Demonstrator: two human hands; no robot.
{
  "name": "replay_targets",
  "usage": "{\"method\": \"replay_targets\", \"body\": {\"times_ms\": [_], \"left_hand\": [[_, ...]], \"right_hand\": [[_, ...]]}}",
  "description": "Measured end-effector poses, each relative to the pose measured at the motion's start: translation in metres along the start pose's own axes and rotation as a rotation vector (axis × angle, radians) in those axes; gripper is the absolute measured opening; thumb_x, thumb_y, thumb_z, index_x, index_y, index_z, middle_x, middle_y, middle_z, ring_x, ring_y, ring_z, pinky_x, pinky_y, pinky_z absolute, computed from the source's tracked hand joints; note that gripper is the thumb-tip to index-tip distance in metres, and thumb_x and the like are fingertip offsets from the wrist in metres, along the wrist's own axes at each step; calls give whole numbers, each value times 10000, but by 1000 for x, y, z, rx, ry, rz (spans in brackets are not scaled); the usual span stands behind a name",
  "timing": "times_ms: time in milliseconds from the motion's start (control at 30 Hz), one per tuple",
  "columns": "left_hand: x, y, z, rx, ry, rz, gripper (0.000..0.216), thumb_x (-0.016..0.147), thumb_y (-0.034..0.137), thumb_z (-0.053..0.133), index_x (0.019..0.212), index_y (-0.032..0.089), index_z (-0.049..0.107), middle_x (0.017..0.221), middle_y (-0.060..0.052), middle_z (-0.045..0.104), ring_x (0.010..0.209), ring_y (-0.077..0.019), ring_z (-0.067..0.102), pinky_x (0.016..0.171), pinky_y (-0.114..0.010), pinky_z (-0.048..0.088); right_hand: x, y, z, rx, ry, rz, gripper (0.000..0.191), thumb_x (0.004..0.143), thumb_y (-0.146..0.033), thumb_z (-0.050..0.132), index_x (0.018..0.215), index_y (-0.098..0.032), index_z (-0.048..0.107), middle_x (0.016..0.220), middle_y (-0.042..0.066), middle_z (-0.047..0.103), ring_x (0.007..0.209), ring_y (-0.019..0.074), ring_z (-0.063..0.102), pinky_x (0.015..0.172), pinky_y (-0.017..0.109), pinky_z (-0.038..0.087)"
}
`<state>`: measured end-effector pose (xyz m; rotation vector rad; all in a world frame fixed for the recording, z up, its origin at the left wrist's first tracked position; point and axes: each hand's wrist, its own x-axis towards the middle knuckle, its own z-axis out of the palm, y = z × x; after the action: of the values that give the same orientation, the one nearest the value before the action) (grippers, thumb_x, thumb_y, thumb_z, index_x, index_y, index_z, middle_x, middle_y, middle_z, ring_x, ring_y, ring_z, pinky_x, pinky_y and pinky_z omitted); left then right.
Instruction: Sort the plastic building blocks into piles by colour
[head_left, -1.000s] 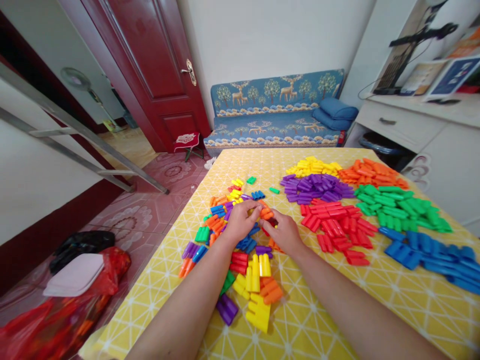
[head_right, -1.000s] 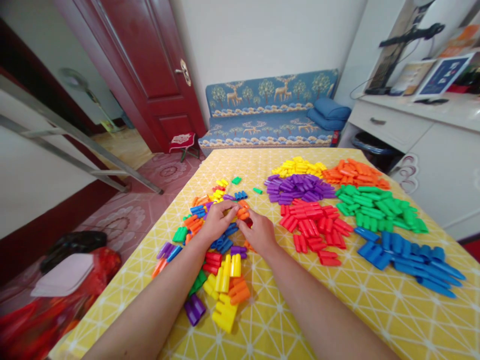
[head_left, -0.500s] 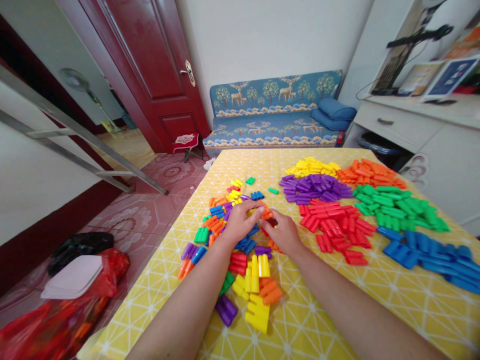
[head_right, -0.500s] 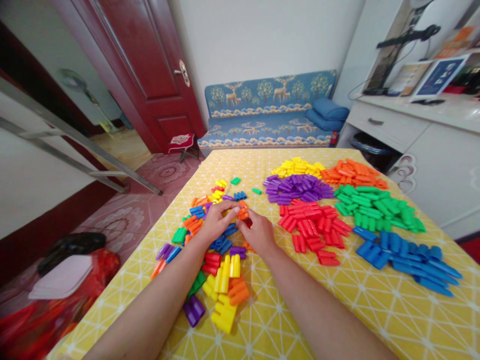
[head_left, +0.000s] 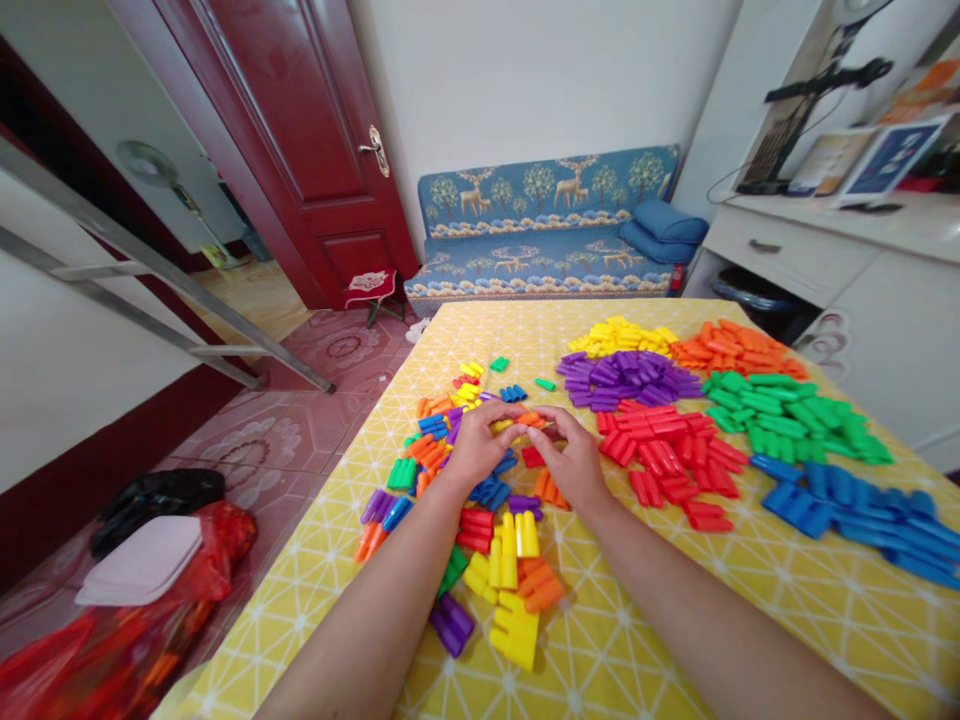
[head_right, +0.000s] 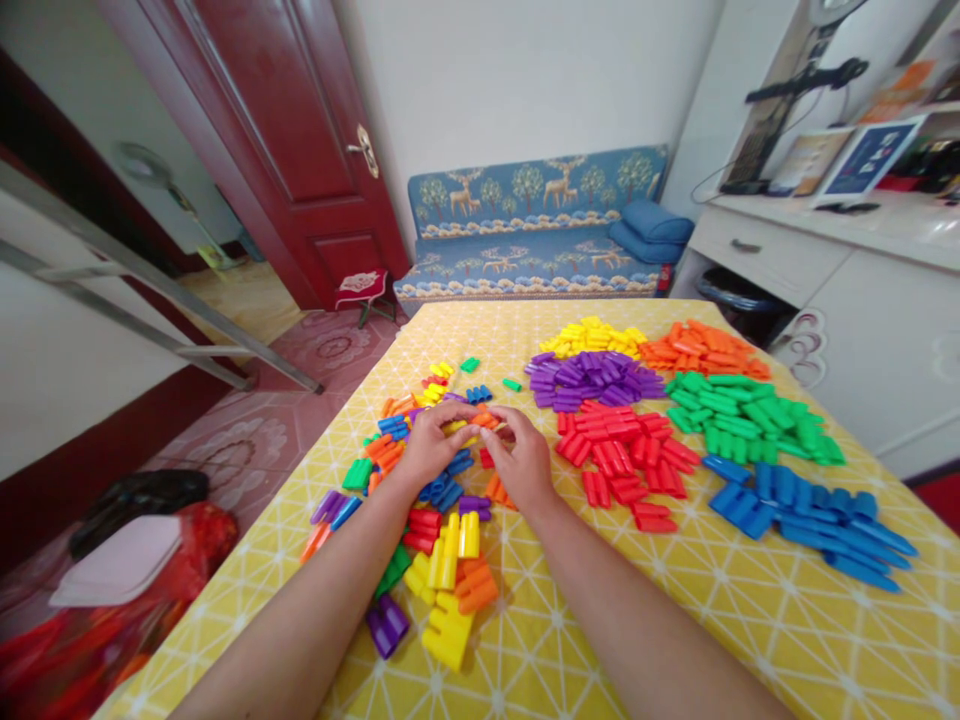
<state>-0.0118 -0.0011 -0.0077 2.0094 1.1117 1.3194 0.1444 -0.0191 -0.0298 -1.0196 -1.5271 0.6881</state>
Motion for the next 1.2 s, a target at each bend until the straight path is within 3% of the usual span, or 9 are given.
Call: {"method": "replay_targets", "body": {"times_ms": [167,467,633,800,900,1033,1100,1200], "left_hand": [[0,-1,0,-1,-17,9,147,812,245,664,933,190,728,905,-61,729,857,-188,666,816,-307,514],[0,1,1,48,10,-35,137,787,126,645,865,186,740,846,-41,734,797,-166,670,762,-280,523],[0,0,1,67,6,-51,115,789,143,649,854,182,735,846,-37,738,796,-168,673,771,-287,524],[0,-1,1,74,3,-54,117,795,145,641,857,179,735,852,-40,740,805,-170,676,788,-293,522],[1,-2,1,73,-8,-54,132,799,149,634,875,181,737,877,-44,740,825,-172,675,800,-298,518],[1,-2,0,68,-13,-57,137,804,165,631,883,190,741,875,-44,738,818,-172,671,785,-297,519],[1,-2,0,61,-13,-56,136,807,175,630,884,195,741,878,-41,740,811,-170,669,784,-297,521],[0,-3,0,56,-19,-50,138,815,192,626,891,202,741,876,-39,739,818,-173,669,790,-300,521]], "right_hand": [[0,1,-2,-25,68,-41,172,845,-277,581,992,-209,641,960,47,675,841,184,632,748,315,510],[11,-5,-15,191,214,142,229,798,-328,633,979,-189,618,847,37,677,722,169,638,688,314,523],[28,-18,-39,376,349,243,255,712,-336,709,894,-175,631,765,7,664,652,126,624,622,263,516],[72,-1,-105,305,545,209,344,643,-287,736,955,-206,618,638,-32,626,540,132,591,528,280,497],[109,33,-163,153,611,224,210,650,-285,731,827,-254,623,644,-23,623,591,169,598,624,388,527],[148,77,-233,-26,796,399,213,646,-335,718,634,-262,518,626,1,597,678,256,624,735,576,485],[157,88,-256,-47,807,434,254,686,-361,676,581,-254,472,689,69,624,775,301,642,769,616,442],[159,90,-275,12,675,401,276,721,-441,623,591,-240,486,839,139,657,876,331,638,752,624,422]]}}
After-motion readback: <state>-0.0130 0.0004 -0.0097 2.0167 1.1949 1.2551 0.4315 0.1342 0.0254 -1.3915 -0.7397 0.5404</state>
